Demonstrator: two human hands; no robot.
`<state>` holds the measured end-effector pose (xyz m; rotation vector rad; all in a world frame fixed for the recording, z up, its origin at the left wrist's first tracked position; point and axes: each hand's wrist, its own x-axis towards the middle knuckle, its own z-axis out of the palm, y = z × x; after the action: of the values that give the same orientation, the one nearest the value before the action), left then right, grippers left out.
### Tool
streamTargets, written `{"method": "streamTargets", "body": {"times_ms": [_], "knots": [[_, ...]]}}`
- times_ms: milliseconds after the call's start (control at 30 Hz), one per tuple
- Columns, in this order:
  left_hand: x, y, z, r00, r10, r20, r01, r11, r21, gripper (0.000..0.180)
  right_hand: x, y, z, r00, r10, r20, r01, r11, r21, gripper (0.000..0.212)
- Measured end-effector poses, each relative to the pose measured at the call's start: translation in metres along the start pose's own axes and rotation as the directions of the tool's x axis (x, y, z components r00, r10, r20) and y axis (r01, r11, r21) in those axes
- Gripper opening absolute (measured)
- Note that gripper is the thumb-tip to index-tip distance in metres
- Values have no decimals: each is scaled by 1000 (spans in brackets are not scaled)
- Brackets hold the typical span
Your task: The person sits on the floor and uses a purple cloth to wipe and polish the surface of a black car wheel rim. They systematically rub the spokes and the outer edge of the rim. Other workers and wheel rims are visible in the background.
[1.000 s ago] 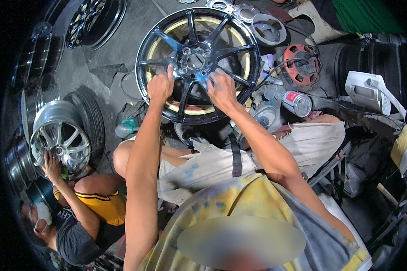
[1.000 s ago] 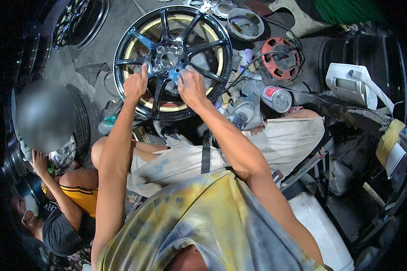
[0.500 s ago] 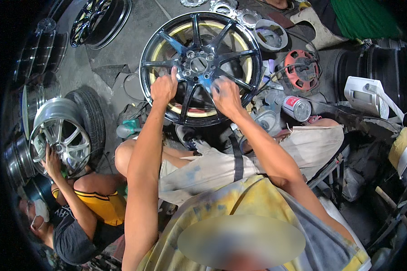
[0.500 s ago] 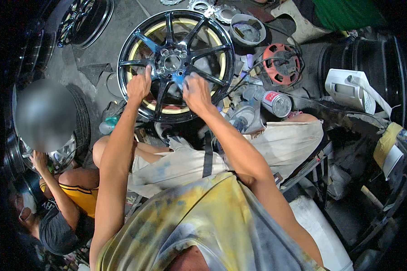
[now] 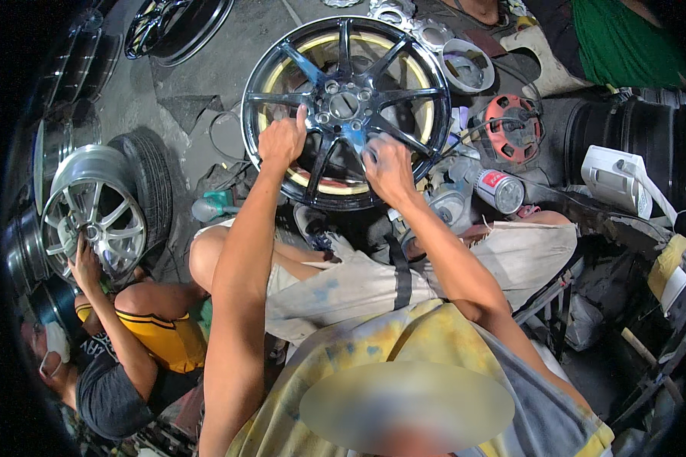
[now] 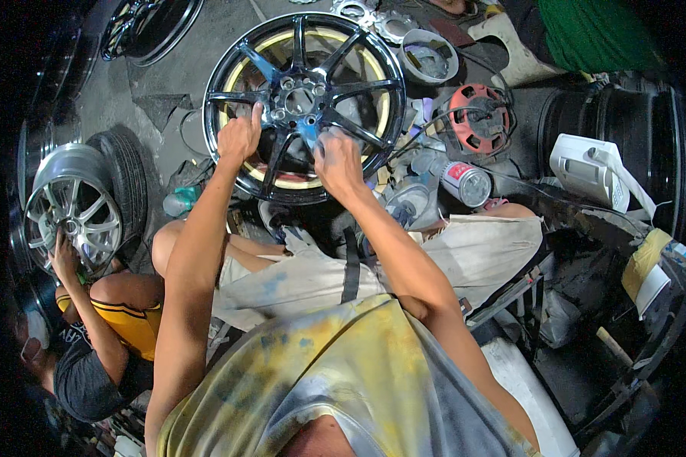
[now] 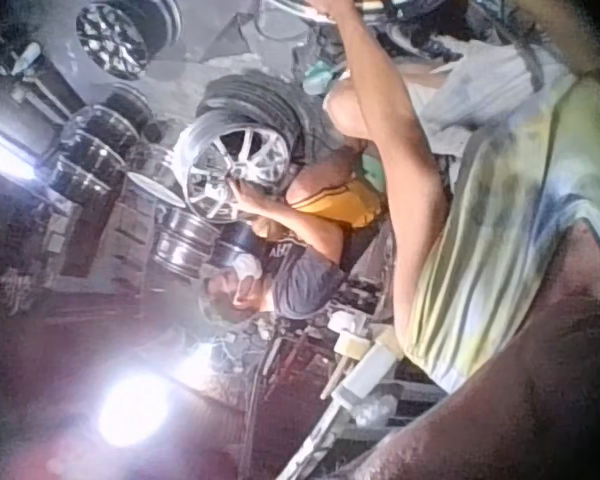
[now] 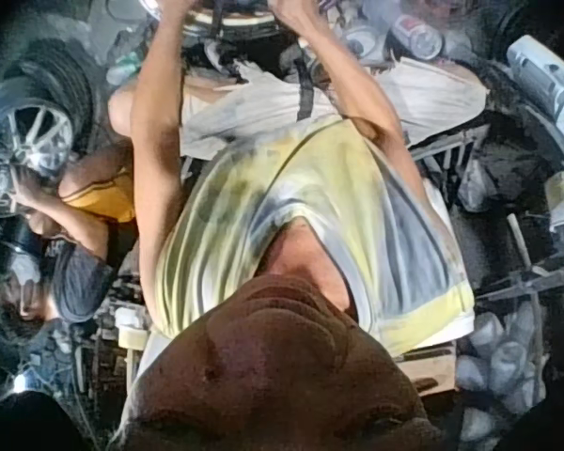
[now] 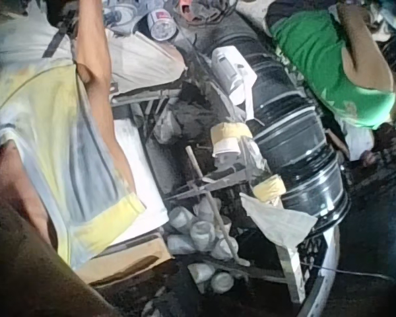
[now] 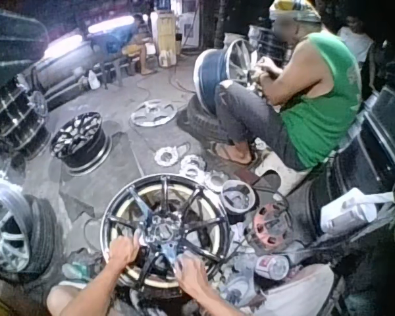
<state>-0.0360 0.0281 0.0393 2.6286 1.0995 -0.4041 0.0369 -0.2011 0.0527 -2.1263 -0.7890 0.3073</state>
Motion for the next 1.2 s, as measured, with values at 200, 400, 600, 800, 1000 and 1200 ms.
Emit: {"method": "streamTargets", "body": {"times_ms": [200,400,600,800,1000,1200], "knots": [[1,-5,2,1000,7,0,-7,1000,-21,82,15,-1,3,998,11,57,-9,999,-36,15],[5,-1,-2,999,20,32,-18,999,-51,83,56,2,7,995,-90,-38,87,992,-90,14],[-4,-12,23,929,96,-359,-151,980,-129,53,51,23,-93,898,-70,-435,67,998,-22,17],[-88,84,17,978,118,-173,-136,986,-95,95,1,94,-136,879,301,-370,-300,952,63,25],[-56,85,27,971,7,-237,-13,1000,-26,104,-22,113,-126,865,376,-331,-361,926,109,33],[-26,70,9,878,323,-353,-375,923,-87,54,-24,162,-119,805,430,-409,-411,901,139,35]]}}
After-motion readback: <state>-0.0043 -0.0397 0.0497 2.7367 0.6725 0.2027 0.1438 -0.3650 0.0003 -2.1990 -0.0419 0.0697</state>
